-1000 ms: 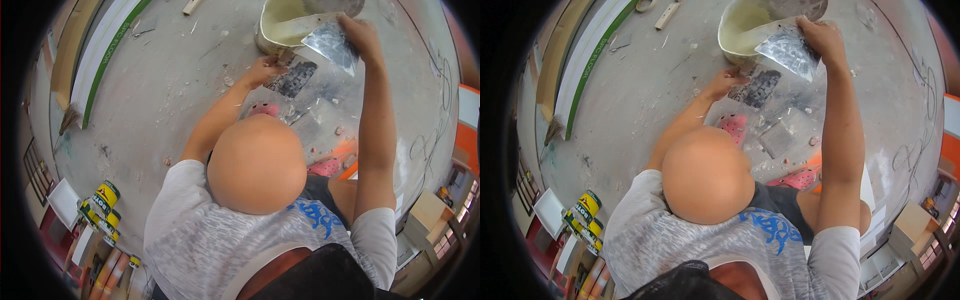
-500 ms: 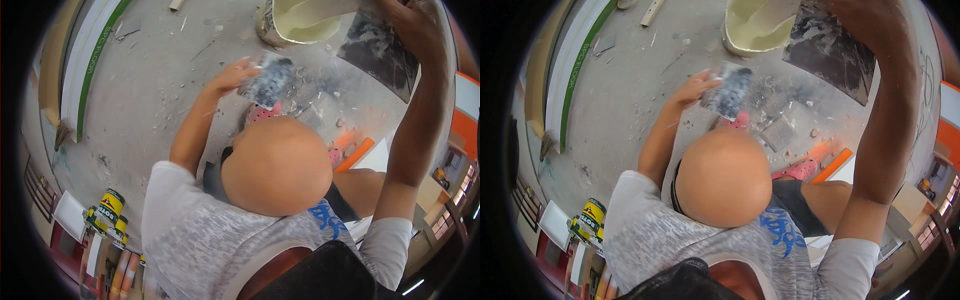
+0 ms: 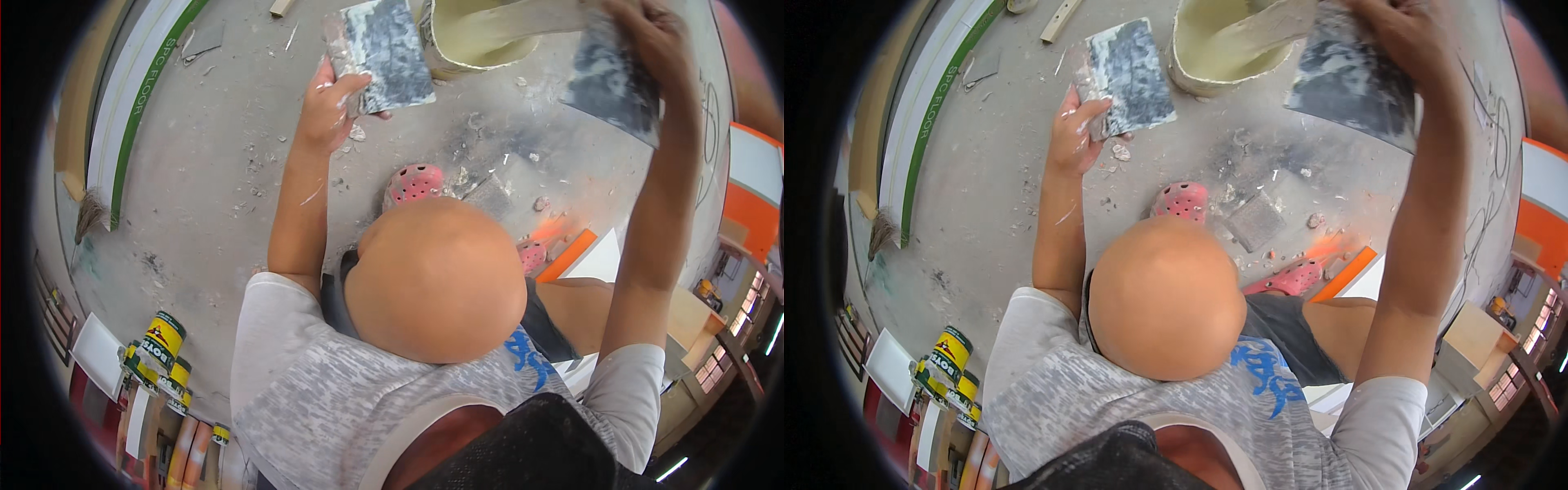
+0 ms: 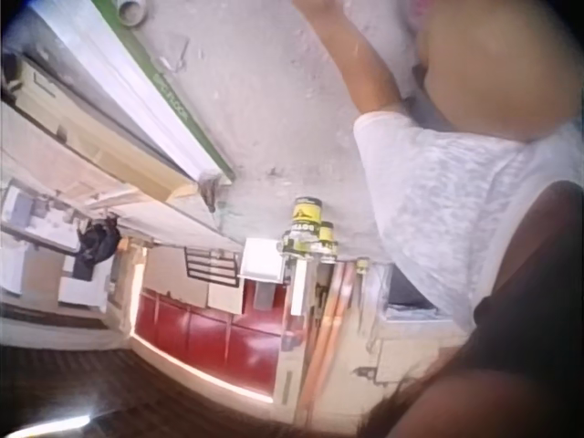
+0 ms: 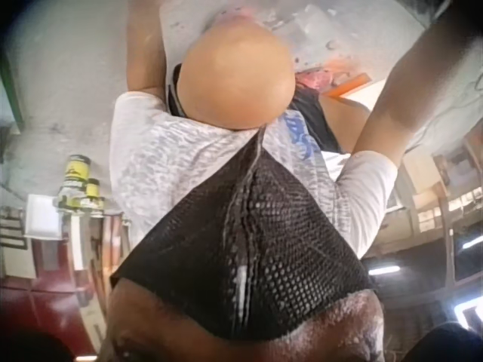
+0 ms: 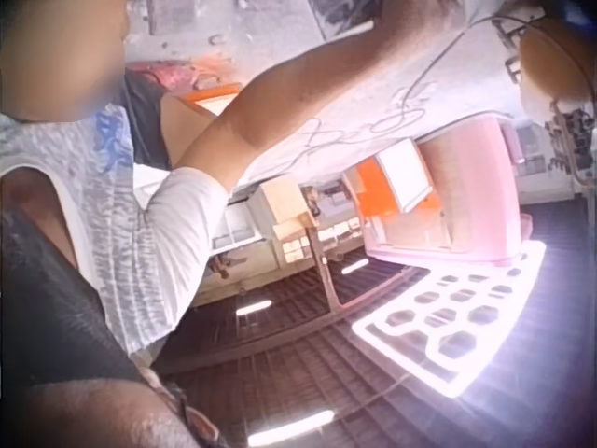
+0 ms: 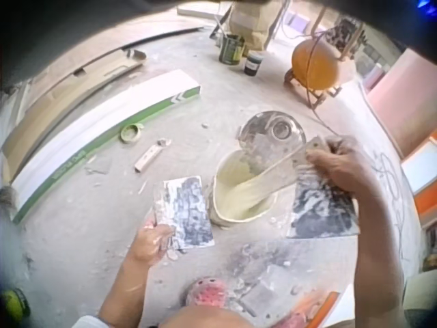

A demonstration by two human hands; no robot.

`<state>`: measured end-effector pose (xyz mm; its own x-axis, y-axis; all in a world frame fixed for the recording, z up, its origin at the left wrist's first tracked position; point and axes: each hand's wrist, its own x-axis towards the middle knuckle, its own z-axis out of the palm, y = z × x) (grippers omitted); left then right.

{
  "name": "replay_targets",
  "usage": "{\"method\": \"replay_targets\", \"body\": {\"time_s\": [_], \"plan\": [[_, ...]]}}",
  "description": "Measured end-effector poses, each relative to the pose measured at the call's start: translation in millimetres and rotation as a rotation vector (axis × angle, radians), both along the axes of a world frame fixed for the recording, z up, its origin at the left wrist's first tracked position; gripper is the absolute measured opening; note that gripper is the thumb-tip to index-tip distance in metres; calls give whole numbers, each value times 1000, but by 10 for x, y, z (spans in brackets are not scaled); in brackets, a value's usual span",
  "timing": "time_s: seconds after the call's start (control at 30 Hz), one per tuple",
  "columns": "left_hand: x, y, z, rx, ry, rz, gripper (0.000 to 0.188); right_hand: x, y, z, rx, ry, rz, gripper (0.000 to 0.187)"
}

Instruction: Applying and smoothing putty on wooden panels using spatulas.

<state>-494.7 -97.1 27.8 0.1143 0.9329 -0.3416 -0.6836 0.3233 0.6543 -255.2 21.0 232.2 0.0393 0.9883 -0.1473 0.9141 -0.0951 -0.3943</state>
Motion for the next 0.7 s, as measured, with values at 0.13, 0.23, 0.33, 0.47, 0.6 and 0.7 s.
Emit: {"method": "replay_targets", "body": {"time_s": [0.13, 0.23, 0.33, 0.47, 0.6, 0.7], "plan": [[295, 240, 30, 151, 129, 32, 43, 134, 14, 268, 282, 227, 208, 14], [524, 343, 86, 221, 138, 54, 42, 63, -34, 476, 385, 265, 331, 15], [735, 444, 115, 247, 91, 93, 37, -10, -100, 590, 411, 249, 420, 15], [868, 480, 67, 255, 96, 201, 36, -181, -205, 606, 414, 170, 498, 16], [882, 463, 18, 233, -45, 207, 35, -371, -293, 576, 410, 98, 568, 16], [881, 433, 37, 228, -97, 190, 36, -485, -343, 555, 407, 38, 612, 17]]}}
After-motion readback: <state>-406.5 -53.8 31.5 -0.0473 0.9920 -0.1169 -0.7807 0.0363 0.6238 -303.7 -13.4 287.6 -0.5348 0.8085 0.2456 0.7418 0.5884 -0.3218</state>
